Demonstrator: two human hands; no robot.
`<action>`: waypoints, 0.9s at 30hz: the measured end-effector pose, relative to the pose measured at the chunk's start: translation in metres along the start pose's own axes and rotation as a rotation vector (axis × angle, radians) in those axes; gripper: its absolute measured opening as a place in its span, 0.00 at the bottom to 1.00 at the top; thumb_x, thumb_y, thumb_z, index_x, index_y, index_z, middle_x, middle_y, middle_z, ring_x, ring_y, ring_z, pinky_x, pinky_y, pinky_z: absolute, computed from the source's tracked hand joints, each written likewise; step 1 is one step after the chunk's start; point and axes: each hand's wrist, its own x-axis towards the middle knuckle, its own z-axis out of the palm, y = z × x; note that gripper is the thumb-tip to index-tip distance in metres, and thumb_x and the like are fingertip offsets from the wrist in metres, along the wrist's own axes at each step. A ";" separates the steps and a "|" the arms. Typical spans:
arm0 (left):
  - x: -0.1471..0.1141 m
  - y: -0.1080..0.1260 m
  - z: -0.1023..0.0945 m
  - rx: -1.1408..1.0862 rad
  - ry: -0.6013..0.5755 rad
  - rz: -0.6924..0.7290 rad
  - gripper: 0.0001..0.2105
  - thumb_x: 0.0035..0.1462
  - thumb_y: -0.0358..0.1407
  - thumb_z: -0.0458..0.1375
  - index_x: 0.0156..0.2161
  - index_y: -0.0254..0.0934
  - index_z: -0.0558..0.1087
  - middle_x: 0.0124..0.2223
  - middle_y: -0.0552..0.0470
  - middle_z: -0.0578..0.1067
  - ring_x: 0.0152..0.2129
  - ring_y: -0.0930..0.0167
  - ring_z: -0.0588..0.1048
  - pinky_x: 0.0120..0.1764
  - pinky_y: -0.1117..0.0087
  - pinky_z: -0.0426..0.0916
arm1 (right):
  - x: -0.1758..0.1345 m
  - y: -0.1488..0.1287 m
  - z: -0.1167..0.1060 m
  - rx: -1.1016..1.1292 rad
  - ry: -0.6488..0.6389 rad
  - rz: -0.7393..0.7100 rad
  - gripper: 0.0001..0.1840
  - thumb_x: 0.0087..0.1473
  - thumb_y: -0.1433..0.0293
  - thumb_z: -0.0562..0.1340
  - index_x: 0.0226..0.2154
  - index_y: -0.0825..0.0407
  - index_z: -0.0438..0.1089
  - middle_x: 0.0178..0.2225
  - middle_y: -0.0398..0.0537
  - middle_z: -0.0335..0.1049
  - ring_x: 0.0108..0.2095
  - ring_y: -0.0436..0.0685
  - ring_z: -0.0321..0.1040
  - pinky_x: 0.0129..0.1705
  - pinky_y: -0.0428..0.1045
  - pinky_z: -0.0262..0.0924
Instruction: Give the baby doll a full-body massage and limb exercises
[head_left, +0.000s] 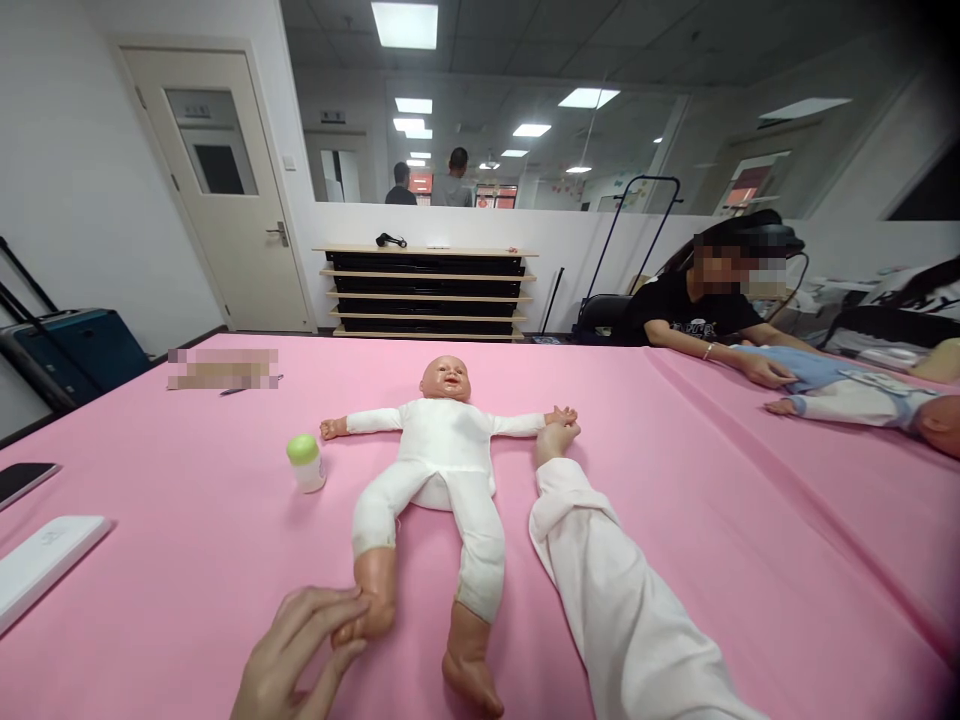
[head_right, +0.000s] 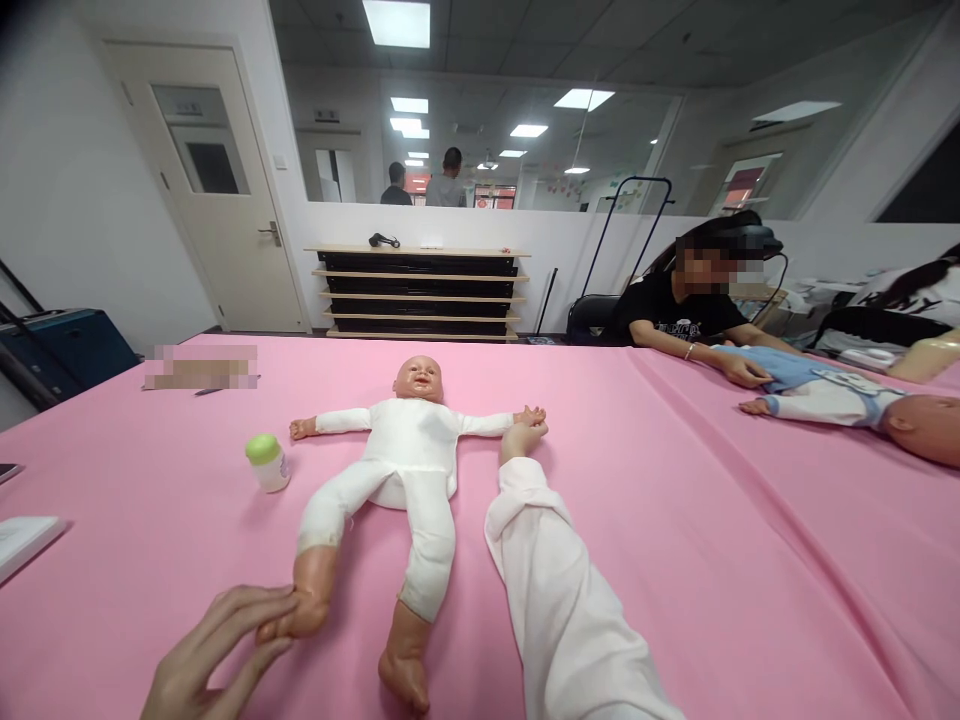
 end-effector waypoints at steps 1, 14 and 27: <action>0.006 0.001 -0.004 -0.002 0.020 -0.052 0.10 0.52 0.31 0.57 0.42 0.41 0.70 0.36 0.51 0.74 0.34 0.71 0.74 0.35 0.75 0.71 | -0.005 -0.009 0.002 0.014 0.015 -0.016 0.20 0.58 0.70 0.37 0.50 0.58 0.51 0.53 0.61 0.57 0.55 0.55 0.57 0.56 0.55 0.52; 0.081 -0.038 0.012 -0.201 0.132 -0.418 0.10 0.53 0.40 0.56 0.39 0.40 0.71 0.40 0.51 0.74 0.39 0.68 0.71 0.41 0.68 0.66 | -0.090 -0.080 0.058 -0.238 -0.751 -0.633 0.17 0.55 0.72 0.53 0.46 0.50 0.66 0.45 0.50 0.67 0.47 0.56 0.62 0.51 0.54 0.56; 0.077 -0.053 0.036 -0.166 0.056 -0.311 0.07 0.55 0.36 0.55 0.39 0.40 0.71 0.39 0.53 0.74 0.38 0.70 0.71 0.41 0.68 0.66 | -0.094 -0.069 0.062 -0.447 -1.075 -0.810 0.14 0.57 0.68 0.53 0.42 0.49 0.71 0.43 0.50 0.69 0.46 0.57 0.62 0.48 0.53 0.56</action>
